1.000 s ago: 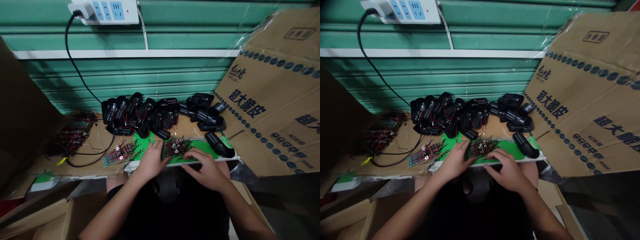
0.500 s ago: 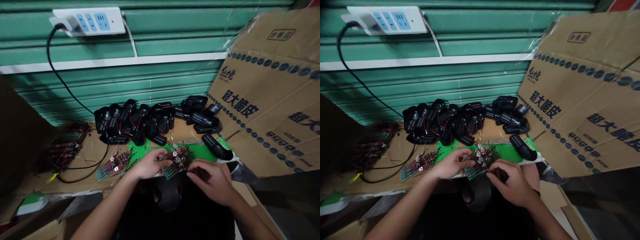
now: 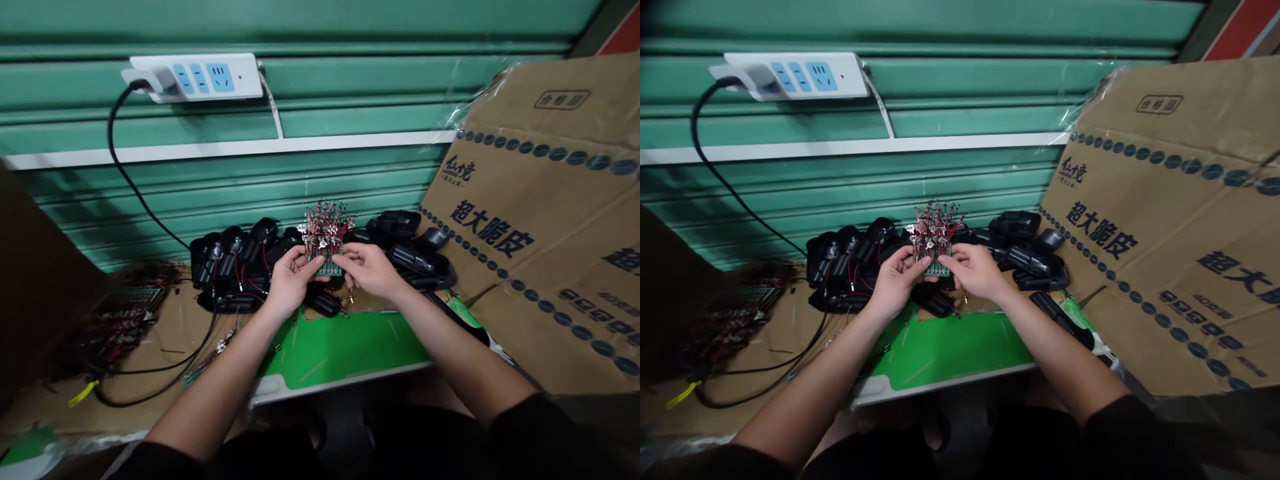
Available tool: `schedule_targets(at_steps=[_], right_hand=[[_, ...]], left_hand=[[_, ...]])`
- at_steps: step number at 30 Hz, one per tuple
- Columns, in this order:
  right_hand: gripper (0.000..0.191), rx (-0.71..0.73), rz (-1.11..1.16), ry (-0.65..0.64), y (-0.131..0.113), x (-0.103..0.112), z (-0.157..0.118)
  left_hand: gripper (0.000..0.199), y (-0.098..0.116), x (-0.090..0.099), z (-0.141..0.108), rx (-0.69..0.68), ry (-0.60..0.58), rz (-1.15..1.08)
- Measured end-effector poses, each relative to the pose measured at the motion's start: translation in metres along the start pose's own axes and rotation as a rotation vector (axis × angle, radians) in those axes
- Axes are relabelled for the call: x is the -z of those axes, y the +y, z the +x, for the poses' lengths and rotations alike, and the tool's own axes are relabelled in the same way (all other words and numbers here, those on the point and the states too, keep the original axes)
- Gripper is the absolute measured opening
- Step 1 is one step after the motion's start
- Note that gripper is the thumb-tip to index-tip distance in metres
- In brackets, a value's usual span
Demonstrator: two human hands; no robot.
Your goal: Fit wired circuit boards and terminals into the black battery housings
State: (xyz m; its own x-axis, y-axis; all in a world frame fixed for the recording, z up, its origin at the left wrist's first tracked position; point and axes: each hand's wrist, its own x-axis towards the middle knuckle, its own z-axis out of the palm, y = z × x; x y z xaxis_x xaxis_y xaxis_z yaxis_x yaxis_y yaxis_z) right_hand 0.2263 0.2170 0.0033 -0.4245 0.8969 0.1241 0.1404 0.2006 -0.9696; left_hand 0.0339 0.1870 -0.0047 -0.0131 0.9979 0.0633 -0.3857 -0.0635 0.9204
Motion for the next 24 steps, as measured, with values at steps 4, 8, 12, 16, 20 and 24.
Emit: schedule_targets(at_steps=[4,8,12,16,20,24], right_hand=[[0.074,-0.021,0.010,0.015,0.000,-0.010,0.029],[0.062,-0.019,-0.006,0.052,0.010,-0.023,0.025],[0.053,-0.024,-0.031,0.133,0.023,-0.034,0.018],[0.050,0.015,-0.077,0.210,0.029,-0.039,0.013],[0.050,0.051,-0.079,0.258,0.028,-0.039,0.009],[0.051,0.085,-0.048,0.268,0.028,-0.037,0.009]], left_hand=[[0.077,-0.007,0.011,0.005,-0.018,0.076,-0.023],[0.081,-0.015,0.016,0.000,0.022,0.119,0.007],[0.075,-0.023,0.017,-0.007,0.021,0.167,0.029],[0.069,-0.032,0.014,-0.014,-0.048,0.203,0.097],[0.071,-0.034,0.011,-0.015,-0.097,0.250,0.103],[0.071,-0.026,0.014,-0.011,-0.159,0.313,0.030]])
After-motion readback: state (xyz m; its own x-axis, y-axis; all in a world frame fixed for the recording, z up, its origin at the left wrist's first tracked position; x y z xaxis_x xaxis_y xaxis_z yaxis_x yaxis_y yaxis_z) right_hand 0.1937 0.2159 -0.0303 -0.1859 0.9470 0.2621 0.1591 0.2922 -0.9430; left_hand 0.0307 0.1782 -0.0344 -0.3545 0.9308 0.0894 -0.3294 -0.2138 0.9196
